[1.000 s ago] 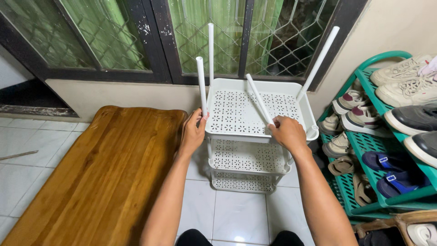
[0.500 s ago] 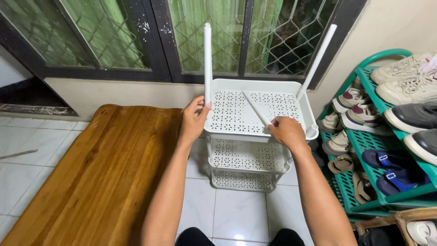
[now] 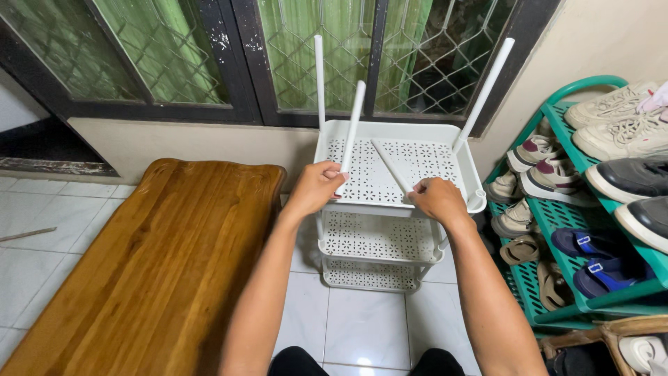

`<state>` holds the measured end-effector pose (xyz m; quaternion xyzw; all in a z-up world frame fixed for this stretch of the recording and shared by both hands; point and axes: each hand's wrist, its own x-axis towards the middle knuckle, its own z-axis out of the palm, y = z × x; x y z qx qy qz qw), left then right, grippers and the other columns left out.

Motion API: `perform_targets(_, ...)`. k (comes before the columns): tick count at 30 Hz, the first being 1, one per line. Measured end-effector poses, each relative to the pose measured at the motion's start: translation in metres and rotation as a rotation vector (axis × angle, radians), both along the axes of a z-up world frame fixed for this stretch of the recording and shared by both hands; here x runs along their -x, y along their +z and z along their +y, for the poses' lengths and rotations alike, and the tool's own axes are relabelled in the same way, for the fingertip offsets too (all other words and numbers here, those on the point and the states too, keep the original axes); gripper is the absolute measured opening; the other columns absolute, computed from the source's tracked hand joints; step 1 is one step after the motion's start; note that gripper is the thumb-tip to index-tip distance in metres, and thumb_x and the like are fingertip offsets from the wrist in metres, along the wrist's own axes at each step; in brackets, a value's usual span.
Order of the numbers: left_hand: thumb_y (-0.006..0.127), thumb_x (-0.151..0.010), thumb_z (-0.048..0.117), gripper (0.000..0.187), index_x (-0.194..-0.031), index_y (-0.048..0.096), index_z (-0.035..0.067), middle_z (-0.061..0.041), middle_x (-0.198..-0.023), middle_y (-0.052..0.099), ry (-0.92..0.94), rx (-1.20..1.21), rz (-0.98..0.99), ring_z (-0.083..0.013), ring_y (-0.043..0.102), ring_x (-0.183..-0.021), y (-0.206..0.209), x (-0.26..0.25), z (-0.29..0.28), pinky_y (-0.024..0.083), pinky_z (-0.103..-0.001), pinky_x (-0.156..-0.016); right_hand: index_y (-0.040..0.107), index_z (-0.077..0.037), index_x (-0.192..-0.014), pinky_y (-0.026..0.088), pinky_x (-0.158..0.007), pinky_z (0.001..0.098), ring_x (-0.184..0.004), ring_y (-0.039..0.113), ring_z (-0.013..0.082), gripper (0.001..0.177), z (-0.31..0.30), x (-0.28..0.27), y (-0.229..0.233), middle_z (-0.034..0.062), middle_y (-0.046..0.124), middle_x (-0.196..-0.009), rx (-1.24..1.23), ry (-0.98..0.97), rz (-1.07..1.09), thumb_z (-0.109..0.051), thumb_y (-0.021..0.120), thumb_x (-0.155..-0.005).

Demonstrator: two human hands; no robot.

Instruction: The person disassembles a white plastic three-tier storage shelf by removing the top tray and its handles, then detaching the vertical support poles from the remaining tiers. The removed parts are placed on a nearby wooden table.

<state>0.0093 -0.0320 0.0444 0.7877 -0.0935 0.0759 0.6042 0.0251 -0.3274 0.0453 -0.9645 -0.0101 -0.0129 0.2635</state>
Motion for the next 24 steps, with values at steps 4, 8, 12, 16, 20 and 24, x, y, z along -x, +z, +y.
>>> perform_targets(4,0.074,-0.087,0.018,0.036,-0.112,0.071,-0.007,-0.015,-0.086,0.077,0.068,-0.225,0.105,-0.0189,0.078,-0.069,0.009,-0.002,-0.025,0.061,-0.029,-0.062,0.081,-0.01,-0.094,0.056,-0.084,0.0412,-0.087,0.074,0.0319,0.028,0.004,-0.002,0.005,0.0143,0.078,-0.086,0.023,0.023,0.019,-0.035,0.076,-0.082)
perform_targets(8,0.072,-0.085,0.023,0.04,-0.119,0.067,0.002,-0.024,-0.09,0.077,0.208,-0.497,0.148,-0.0337,0.077,-0.083,0.022,-0.008,-0.048,0.06,-0.042,-0.076,0.079,-0.01,-0.101,0.055,-0.085,0.0415,-0.089,0.073,0.0331,0.034,0.018,-0.006,0.011,0.0166,0.076,-0.086,-0.004,0.029,-0.032,-0.035,0.08,-0.078)
perform_targets(12,0.075,-0.083,0.029,0.039,-0.114,0.071,0.005,-0.023,-0.103,0.074,0.239,-0.692,0.032,-0.0413,0.07,-0.101,0.019,-0.011,-0.061,0.055,-0.051,-0.087,0.075,-0.01,-0.11,0.056,-0.085,0.0434,-0.086,0.073,0.0351,0.041,0.032,-0.005,0.007,0.0199,0.076,-0.083,-0.037,0.063,-0.066,-0.036,0.081,-0.078)
perform_targets(16,0.078,-0.083,0.037,0.039,-0.107,0.075,0.007,-0.022,-0.102,0.073,0.182,-0.737,0.096,-0.0403,0.07,-0.098,0.011,-0.02,-0.059,0.055,-0.049,-0.086,0.078,-0.009,-0.105,0.056,-0.082,0.0426,-0.083,0.073,0.0341,0.038,0.031,-0.005,0.005,0.0163,0.076,-0.085,-0.081,0.092,-0.13,-0.036,0.081,-0.078)
perform_targets(20,0.073,-0.089,0.025,0.026,-0.103,0.073,0.003,-0.018,-0.094,0.076,0.325,-0.342,-0.229,-0.0348,0.076,-0.086,0.002,-0.051,-0.03,0.059,-0.044,-0.078,0.077,-0.004,-0.104,0.056,-0.073,0.0395,-0.073,0.073,0.0303,0.036,0.023,0.002,0.003,0.0146,0.075,-0.082,-0.271,0.121,-0.318,-0.033,0.078,-0.083)
perform_targets(24,0.074,-0.089,0.016,0.032,-0.115,0.067,-0.001,-0.018,-0.099,0.074,0.52,-0.222,-0.414,-0.0355,0.073,-0.085,0.002,-0.114,0.011,0.057,-0.044,-0.078,0.076,-0.004,-0.104,0.057,-0.068,0.0368,-0.068,0.074,0.0261,0.03,0.024,0.013,0.006,0.0133,0.075,-0.078,-0.361,0.144,-0.389,-0.028,0.075,-0.087)
